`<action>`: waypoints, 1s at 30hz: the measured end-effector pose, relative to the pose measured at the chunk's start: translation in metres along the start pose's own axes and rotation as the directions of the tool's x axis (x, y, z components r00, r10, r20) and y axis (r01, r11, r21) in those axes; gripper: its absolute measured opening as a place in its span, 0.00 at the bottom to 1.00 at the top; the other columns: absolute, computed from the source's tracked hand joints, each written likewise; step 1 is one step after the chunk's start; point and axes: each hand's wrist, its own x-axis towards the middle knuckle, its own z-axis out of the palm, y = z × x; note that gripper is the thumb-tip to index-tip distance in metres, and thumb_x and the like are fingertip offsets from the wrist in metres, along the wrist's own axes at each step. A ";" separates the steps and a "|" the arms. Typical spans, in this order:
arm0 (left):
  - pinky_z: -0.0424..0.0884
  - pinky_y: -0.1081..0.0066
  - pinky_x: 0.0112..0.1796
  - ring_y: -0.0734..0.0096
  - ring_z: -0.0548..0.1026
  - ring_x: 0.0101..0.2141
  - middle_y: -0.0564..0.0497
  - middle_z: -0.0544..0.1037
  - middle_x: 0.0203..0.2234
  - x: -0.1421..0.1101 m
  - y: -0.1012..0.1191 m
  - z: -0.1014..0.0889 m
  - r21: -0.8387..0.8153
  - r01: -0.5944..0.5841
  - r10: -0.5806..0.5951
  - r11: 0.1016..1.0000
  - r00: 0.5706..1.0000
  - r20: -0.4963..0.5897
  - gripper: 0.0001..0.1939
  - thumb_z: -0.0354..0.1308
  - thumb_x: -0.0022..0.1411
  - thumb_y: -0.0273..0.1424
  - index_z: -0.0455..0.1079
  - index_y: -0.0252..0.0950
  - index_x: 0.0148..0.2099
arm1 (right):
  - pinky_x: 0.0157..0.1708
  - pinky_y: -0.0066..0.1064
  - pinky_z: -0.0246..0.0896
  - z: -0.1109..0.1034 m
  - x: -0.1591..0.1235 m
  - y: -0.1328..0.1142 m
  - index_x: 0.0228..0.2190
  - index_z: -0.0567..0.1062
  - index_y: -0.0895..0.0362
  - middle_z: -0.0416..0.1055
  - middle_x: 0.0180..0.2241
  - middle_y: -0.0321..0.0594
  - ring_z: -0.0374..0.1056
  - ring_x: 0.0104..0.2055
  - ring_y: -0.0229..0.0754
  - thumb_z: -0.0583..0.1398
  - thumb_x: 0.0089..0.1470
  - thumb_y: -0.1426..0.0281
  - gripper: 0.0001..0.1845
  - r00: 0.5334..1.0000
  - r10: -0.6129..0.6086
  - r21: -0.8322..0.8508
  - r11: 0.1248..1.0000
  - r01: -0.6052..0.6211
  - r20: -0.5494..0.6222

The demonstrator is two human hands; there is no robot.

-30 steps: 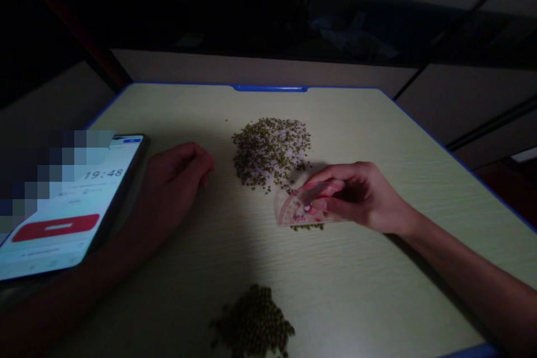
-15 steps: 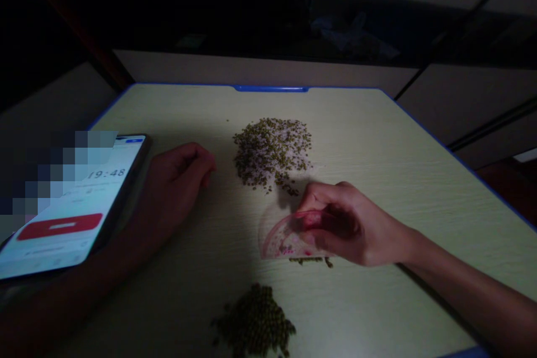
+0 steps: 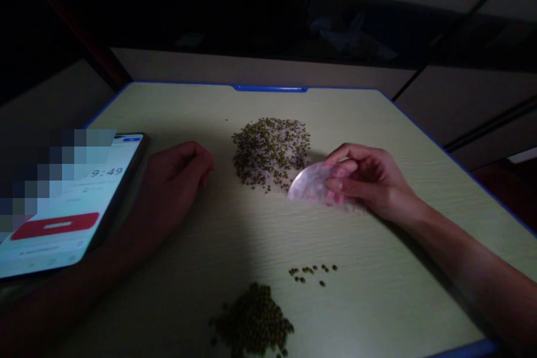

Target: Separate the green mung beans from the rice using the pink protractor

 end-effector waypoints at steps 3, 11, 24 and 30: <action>0.54 0.77 0.21 0.78 0.61 0.18 0.58 0.62 0.11 0.000 0.000 0.000 -0.008 0.005 -0.005 1.000 1.000 0.000 0.12 0.47 0.45 0.36 0.58 0.38 0.15 | 0.12 0.17 0.50 -0.020 0.003 0.001 0.27 0.71 0.58 0.68 0.14 0.28 0.59 0.13 0.26 0.65 0.41 0.77 0.09 0.946 -0.051 0.004 0.998 0.055 -0.321; 0.53 0.77 0.20 0.78 0.60 0.17 0.58 0.62 0.10 0.001 -0.002 -0.001 -0.035 -0.002 0.002 0.999 1.000 0.004 0.12 0.47 0.45 0.37 0.58 0.38 0.15 | 0.12 0.21 0.56 -0.019 0.000 0.001 0.26 0.69 0.58 0.73 0.16 0.35 0.64 0.14 0.32 0.65 0.38 0.77 0.11 0.965 -0.002 -0.133 0.991 -0.034 -0.263; 0.55 0.76 0.22 0.77 0.61 0.18 0.58 0.62 0.11 0.002 -0.004 -0.001 -0.006 -0.012 0.012 1.000 1.000 -0.004 0.12 0.47 0.46 0.36 0.57 0.38 0.15 | 0.13 0.25 0.57 -0.011 -0.001 -0.002 0.28 0.66 0.59 0.72 0.17 0.38 0.65 0.16 0.34 0.61 0.42 0.75 0.08 0.979 0.018 -0.206 0.977 -0.061 -0.203; 0.55 0.76 0.23 0.77 0.61 0.19 0.58 0.62 0.12 0.000 0.001 -0.002 0.015 0.003 -0.003 1.000 1.000 0.014 0.12 0.47 0.47 0.36 0.57 0.38 0.15 | 0.13 0.24 0.56 -0.013 -0.003 -0.004 0.27 0.67 0.58 0.72 0.16 0.37 0.65 0.16 0.34 0.61 0.42 0.76 0.08 0.983 0.016 -0.192 0.980 -0.053 -0.185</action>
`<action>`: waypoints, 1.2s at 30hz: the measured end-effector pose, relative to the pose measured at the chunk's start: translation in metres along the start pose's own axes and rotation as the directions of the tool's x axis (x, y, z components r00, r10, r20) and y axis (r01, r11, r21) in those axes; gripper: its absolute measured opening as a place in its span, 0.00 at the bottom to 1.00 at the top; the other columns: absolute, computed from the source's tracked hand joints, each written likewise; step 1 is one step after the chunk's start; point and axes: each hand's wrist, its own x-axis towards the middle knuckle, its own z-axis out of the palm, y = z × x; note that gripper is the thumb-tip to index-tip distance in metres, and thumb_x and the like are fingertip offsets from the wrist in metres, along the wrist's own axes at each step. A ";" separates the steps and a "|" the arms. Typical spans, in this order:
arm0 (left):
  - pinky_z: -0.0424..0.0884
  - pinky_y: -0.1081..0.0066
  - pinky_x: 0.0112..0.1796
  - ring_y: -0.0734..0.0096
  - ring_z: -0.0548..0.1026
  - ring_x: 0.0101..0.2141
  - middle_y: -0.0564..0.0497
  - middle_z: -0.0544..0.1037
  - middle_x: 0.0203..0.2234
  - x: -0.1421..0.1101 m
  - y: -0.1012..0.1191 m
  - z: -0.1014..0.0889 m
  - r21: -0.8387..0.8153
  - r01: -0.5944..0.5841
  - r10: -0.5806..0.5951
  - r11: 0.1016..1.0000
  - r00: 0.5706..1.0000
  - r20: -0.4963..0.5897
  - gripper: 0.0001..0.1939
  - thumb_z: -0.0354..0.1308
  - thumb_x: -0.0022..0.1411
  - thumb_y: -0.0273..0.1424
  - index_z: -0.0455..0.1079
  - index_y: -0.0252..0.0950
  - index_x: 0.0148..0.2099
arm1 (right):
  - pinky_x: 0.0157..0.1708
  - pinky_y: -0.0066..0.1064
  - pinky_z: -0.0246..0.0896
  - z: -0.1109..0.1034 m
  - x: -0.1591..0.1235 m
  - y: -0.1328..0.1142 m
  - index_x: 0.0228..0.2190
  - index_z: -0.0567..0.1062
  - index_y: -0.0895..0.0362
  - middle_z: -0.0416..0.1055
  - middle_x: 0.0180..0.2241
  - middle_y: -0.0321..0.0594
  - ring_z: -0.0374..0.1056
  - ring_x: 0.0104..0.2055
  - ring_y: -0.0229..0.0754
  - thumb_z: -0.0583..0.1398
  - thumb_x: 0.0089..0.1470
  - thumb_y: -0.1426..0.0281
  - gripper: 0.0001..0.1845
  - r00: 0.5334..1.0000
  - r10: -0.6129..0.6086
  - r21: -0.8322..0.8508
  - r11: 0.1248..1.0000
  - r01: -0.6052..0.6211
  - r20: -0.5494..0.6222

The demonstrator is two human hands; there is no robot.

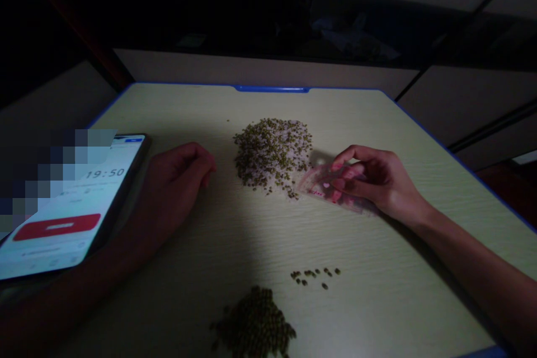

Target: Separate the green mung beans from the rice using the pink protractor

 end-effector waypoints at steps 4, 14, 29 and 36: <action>0.55 0.76 0.22 0.77 0.61 0.18 0.58 0.63 0.12 0.000 -0.001 0.001 -0.006 0.018 -0.018 1.000 1.000 0.000 0.12 0.47 0.47 0.35 0.57 0.38 0.16 | 0.13 0.24 0.57 -0.001 0.000 0.000 0.27 0.67 0.58 0.72 0.16 0.37 0.64 0.15 0.33 0.61 0.42 0.76 0.08 1.000 -0.023 0.000 1.000 0.023 0.015; 0.53 0.76 0.21 0.77 0.60 0.17 0.58 0.61 0.11 0.000 0.002 0.002 -0.023 0.009 -0.009 1.000 1.000 -0.003 0.12 0.47 0.47 0.34 0.57 0.38 0.16 | 0.13 0.24 0.58 -0.007 -0.001 0.002 0.27 0.67 0.58 0.73 0.17 0.38 0.64 0.15 0.33 0.62 0.42 0.76 0.08 1.000 0.000 0.011 1.000 0.000 0.014; 0.55 0.75 0.22 0.76 0.61 0.18 0.58 0.62 0.11 -0.001 0.001 0.002 -0.016 0.015 -0.015 1.000 1.000 -0.010 0.12 0.47 0.47 0.35 0.58 0.38 0.15 | 0.12 0.23 0.57 -0.005 -0.001 0.002 0.27 0.67 0.58 0.73 0.16 0.38 0.65 0.15 0.34 0.62 0.42 0.76 0.08 0.999 0.015 0.013 1.000 -0.016 0.035; 0.55 0.76 0.22 0.77 0.61 0.18 0.58 0.62 0.11 0.000 -0.002 0.000 -0.031 0.008 -0.008 0.999 1.000 0.000 0.11 0.47 0.46 0.35 0.58 0.38 0.16 | 0.13 0.24 0.58 -0.003 -0.002 0.000 0.27 0.67 0.57 0.73 0.16 0.38 0.64 0.15 0.33 0.62 0.42 0.75 0.08 0.998 0.019 0.005 1.000 -0.019 0.057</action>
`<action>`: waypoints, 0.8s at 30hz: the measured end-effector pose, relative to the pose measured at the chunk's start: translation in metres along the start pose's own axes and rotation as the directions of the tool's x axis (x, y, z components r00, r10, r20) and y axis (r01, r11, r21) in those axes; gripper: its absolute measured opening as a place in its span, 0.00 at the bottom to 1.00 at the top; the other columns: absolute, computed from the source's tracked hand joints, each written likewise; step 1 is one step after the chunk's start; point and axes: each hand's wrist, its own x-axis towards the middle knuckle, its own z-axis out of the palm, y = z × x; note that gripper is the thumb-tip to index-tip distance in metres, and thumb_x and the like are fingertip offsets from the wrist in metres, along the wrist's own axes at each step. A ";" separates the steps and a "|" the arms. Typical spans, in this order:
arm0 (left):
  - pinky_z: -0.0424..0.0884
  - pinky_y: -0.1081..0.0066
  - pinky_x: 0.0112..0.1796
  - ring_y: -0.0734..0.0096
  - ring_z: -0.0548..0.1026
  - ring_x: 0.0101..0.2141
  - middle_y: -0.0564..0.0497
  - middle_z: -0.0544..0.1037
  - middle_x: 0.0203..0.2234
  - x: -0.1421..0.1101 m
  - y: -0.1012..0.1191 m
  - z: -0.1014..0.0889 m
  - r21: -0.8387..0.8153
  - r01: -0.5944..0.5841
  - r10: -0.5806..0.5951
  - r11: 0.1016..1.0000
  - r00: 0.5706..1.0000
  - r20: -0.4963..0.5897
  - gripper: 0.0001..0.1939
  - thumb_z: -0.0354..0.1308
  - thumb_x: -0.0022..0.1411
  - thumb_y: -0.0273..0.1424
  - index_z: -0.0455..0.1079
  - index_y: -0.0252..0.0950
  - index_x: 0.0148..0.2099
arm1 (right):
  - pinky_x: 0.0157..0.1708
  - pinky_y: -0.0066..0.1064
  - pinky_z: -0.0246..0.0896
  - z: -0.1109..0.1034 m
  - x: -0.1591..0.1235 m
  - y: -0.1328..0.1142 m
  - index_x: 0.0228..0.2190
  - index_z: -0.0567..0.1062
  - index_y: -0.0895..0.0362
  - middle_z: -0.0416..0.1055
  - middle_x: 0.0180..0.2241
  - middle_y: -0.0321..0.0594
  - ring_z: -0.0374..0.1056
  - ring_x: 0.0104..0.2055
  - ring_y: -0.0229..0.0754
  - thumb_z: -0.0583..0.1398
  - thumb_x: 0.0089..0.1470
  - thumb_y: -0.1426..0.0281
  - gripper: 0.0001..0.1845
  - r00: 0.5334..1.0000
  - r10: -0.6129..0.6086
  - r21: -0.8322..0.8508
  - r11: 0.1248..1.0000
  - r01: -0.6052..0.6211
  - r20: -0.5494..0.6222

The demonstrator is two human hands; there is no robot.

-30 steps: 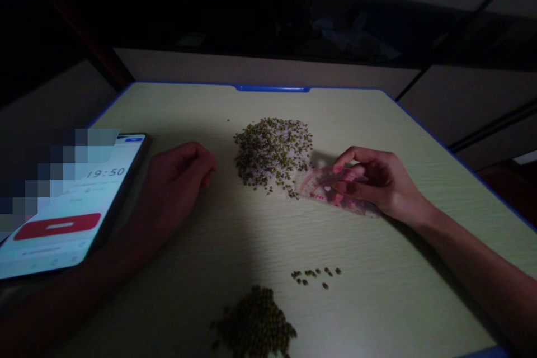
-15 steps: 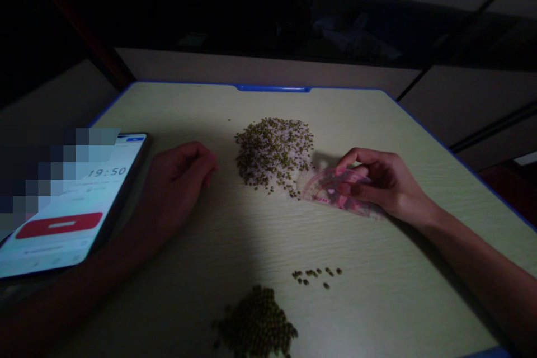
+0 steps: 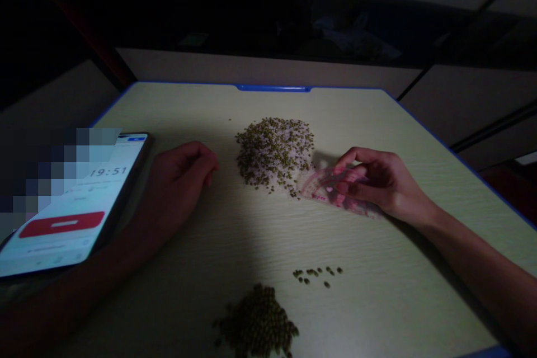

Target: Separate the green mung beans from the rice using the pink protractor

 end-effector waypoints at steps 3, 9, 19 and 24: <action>0.54 0.76 0.21 0.76 0.61 0.18 0.58 0.62 0.11 0.000 0.000 0.000 0.005 0.012 -0.012 1.000 1.000 -0.001 0.11 0.47 0.46 0.35 0.57 0.38 0.15 | 0.12 0.24 0.57 -0.001 0.001 0.000 0.27 0.67 0.57 0.72 0.16 0.37 0.64 0.15 0.33 0.62 0.42 0.75 0.08 1.000 0.001 -0.012 1.000 -0.001 -0.008; 0.55 0.75 0.21 0.77 0.60 0.18 0.58 0.62 0.11 -0.001 0.000 0.000 -0.005 -0.003 0.003 1.000 1.000 0.000 0.12 0.48 0.47 0.35 0.58 0.38 0.16 | 0.13 0.24 0.56 -0.008 0.003 0.003 0.27 0.67 0.58 0.73 0.17 0.38 0.65 0.16 0.34 0.62 0.41 0.76 0.09 0.998 0.011 -0.030 0.999 -0.013 -0.065; 0.54 0.75 0.21 0.77 0.60 0.17 0.58 0.61 0.11 0.000 0.002 0.001 -0.010 -0.023 0.023 1.000 1.000 0.007 0.11 0.48 0.47 0.34 0.58 0.38 0.16 | 0.14 0.25 0.57 -0.007 0.003 0.002 0.28 0.66 0.58 0.73 0.17 0.38 0.65 0.16 0.34 0.62 0.41 0.76 0.10 0.998 0.025 -0.020 0.999 -0.026 -0.063; 0.54 0.74 0.21 0.77 0.60 0.17 0.58 0.61 0.11 0.000 0.001 0.000 -0.017 -0.022 0.022 1.000 1.000 0.009 0.11 0.47 0.47 0.34 0.57 0.38 0.16 | 0.14 0.25 0.55 0.002 0.005 0.000 0.28 0.66 0.58 0.71 0.16 0.37 0.64 0.16 0.34 0.62 0.41 0.76 0.10 0.989 0.031 0.001 0.999 -0.032 -0.146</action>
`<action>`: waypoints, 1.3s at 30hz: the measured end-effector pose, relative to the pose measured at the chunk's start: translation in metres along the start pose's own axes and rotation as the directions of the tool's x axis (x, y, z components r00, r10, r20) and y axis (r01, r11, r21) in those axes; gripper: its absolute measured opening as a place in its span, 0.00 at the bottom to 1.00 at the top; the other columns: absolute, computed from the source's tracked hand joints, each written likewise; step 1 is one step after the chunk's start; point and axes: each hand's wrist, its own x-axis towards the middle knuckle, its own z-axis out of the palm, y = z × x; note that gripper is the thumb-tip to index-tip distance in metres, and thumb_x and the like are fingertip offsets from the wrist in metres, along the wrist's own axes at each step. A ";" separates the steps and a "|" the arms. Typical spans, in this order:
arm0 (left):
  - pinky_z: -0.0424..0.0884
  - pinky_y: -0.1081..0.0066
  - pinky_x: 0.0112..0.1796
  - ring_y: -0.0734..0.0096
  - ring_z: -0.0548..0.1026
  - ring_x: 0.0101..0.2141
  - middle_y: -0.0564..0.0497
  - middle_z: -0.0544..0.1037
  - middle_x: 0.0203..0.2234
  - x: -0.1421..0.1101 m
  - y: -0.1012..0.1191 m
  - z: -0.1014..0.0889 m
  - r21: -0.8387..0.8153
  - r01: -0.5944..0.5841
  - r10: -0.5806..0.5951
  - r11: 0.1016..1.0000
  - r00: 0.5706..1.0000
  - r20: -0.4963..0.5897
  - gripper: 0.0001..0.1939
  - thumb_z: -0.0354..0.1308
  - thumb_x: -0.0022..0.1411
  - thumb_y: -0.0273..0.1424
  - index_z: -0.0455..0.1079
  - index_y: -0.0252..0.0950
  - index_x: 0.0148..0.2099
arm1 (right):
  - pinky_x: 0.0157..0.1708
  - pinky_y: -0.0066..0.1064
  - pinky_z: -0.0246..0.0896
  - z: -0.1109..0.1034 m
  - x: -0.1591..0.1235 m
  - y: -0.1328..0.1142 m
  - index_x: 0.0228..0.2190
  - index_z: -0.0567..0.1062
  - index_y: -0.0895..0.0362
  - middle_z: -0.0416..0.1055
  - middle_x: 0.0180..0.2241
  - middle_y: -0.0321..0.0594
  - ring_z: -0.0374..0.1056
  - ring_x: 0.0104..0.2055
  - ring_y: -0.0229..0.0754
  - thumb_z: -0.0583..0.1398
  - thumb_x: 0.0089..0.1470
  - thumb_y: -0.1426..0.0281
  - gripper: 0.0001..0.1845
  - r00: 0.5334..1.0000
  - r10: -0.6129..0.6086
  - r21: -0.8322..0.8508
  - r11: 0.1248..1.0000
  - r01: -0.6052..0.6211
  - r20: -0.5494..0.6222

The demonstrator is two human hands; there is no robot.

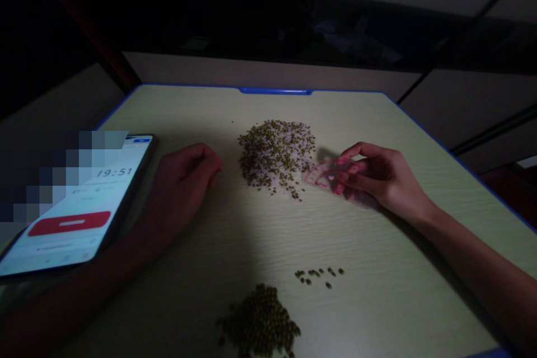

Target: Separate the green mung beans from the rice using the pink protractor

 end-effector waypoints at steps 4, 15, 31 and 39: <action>0.55 0.75 0.21 0.77 0.60 0.17 0.58 0.61 0.11 0.000 0.000 0.001 -0.013 0.005 -0.005 1.000 1.000 -0.001 0.11 0.48 0.46 0.35 0.58 0.38 0.16 | 0.15 0.25 0.55 0.007 0.003 0.001 0.30 0.68 0.59 0.70 0.16 0.36 0.64 0.17 0.34 0.61 0.43 0.75 0.08 0.998 -0.056 -0.024 0.998 0.056 -0.022; 0.54 0.76 0.21 0.78 0.61 0.17 0.59 0.62 0.11 0.000 -0.002 0.000 -0.002 -0.015 0.015 1.000 1.000 -0.014 0.12 0.47 0.46 0.36 0.59 0.38 0.16 | 0.15 0.24 0.52 0.001 0.006 0.007 0.34 0.76 0.61 0.67 0.18 0.34 0.58 0.17 0.31 0.63 0.43 0.73 0.12 0.990 -0.137 -0.178 0.974 0.137 0.012; 0.53 0.76 0.20 0.79 0.59 0.16 0.59 0.61 0.10 0.001 0.001 0.002 -0.018 0.006 -0.006 1.000 1.000 -0.017 0.11 0.47 0.44 0.37 0.58 0.38 0.15 | 0.13 0.24 0.45 -0.008 0.002 0.010 0.34 0.78 0.58 0.65 0.15 0.33 0.54 0.16 0.31 0.63 0.41 0.71 0.14 0.994 -0.053 -0.107 0.992 0.063 0.091; 0.54 0.76 0.21 0.78 0.60 0.17 0.58 0.61 0.10 0.001 0.002 0.002 -0.007 0.005 -0.005 1.000 1.000 -0.019 0.11 0.47 0.44 0.37 0.58 0.38 0.15 | 0.14 0.23 0.48 -0.009 0.001 0.008 0.32 0.77 0.59 0.65 0.14 0.32 0.56 0.15 0.30 0.63 0.39 0.74 0.13 0.993 -0.039 -0.092 0.994 0.049 0.107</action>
